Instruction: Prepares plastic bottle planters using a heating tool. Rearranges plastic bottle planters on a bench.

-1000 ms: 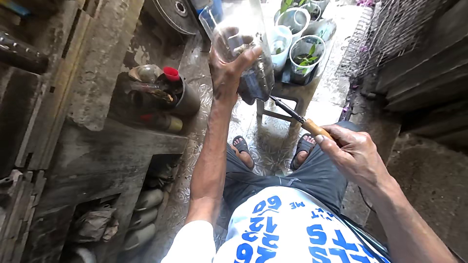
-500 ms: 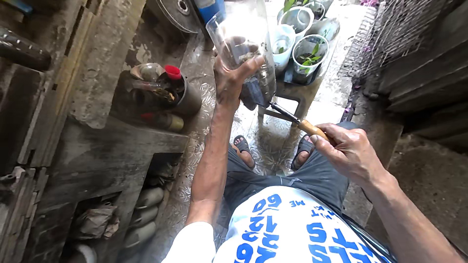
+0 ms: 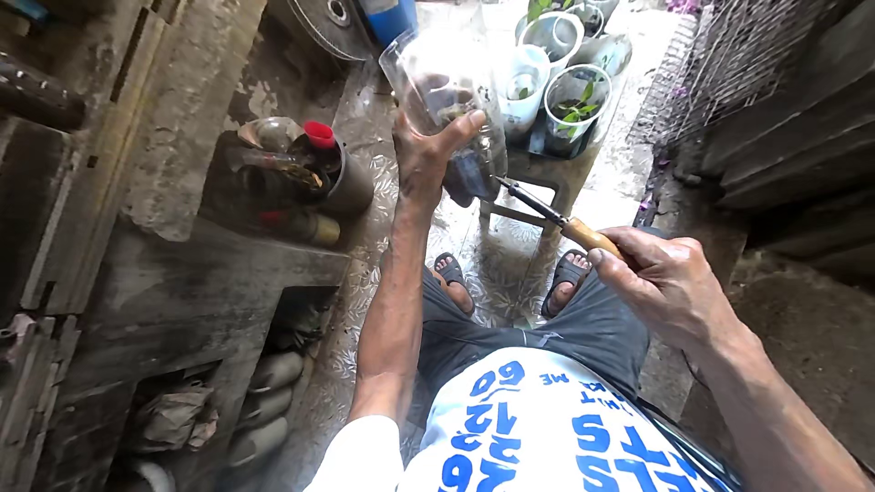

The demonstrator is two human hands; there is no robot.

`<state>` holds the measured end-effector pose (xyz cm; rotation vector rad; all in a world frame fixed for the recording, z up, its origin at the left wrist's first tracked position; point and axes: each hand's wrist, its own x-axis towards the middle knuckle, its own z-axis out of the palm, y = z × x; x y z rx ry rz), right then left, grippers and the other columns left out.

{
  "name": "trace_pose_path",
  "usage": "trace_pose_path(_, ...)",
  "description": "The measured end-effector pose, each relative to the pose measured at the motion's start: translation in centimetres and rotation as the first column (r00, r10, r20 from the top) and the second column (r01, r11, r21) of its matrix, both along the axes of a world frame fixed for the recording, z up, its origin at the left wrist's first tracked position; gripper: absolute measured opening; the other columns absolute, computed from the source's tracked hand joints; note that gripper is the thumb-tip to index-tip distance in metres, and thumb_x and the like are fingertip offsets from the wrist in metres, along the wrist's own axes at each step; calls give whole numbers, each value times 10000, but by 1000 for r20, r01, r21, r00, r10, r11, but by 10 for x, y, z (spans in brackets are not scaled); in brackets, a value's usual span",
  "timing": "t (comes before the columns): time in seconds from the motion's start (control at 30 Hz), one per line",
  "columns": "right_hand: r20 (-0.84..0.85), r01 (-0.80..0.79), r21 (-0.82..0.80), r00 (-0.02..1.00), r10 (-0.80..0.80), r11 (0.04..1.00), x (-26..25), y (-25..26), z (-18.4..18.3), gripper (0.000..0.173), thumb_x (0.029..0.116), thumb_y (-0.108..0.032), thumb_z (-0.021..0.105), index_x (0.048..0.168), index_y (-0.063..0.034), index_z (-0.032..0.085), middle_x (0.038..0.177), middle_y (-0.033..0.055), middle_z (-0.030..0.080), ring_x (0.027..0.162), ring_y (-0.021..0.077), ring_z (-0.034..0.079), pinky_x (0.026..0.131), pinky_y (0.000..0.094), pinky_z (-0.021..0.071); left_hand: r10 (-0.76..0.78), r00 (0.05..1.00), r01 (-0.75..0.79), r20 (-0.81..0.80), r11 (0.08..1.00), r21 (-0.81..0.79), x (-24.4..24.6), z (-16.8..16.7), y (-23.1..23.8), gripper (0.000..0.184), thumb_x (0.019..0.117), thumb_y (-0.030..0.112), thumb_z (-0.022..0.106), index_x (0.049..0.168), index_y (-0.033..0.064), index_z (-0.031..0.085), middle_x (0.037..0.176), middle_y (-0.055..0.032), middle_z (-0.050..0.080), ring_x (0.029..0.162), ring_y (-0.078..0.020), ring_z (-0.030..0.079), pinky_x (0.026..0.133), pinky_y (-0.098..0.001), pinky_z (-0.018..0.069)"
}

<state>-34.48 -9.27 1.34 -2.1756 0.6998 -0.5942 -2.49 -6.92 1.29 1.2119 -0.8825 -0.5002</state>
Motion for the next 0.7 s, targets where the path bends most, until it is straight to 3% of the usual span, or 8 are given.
trace_pose_path(0.17, -16, 2, 3, 1000, -2, 1000, 4, 2, 0, 326, 1032, -359, 510, 1074, -118, 725, 631, -86, 530, 500, -15, 450, 447, 208, 375, 15, 1000, -16, 25, 999, 42, -3, 4, 2, 656, 740, 111, 840, 1302, -44, 539, 1131, -168, 699, 1057, -241, 694, 928, -395, 597)
trace_pose_path(0.4, -1, 23, 9, 1000, -23, 1000, 6, 4, -2, 331, 1034, -349, 510, 1062, -96, 722, 624, -79, 520, 495, -15, 440, 446, 202, 369, -7, 1000, 7, 11, 1000, 9, -11, 4, 0, 577, 760, 56, 808, 1265, -44, 547, 1078, -149, 721, 1020, -226, 704, 904, -378, 597)
trace_pose_path(0.7, -35, 18, 15, 999, -17, 1000, 13, 4, -8, 321, 1033, -345, 499, 1060, -118, 724, 630, -71, 545, 501, 9, 477, 446, 236, 393, -29, 1000, 30, -1, 999, 29, -15, -10, 0, 574, 748, 86, 822, 1243, -34, 557, 1072, -155, 730, 1018, -233, 707, 911, -379, 590)
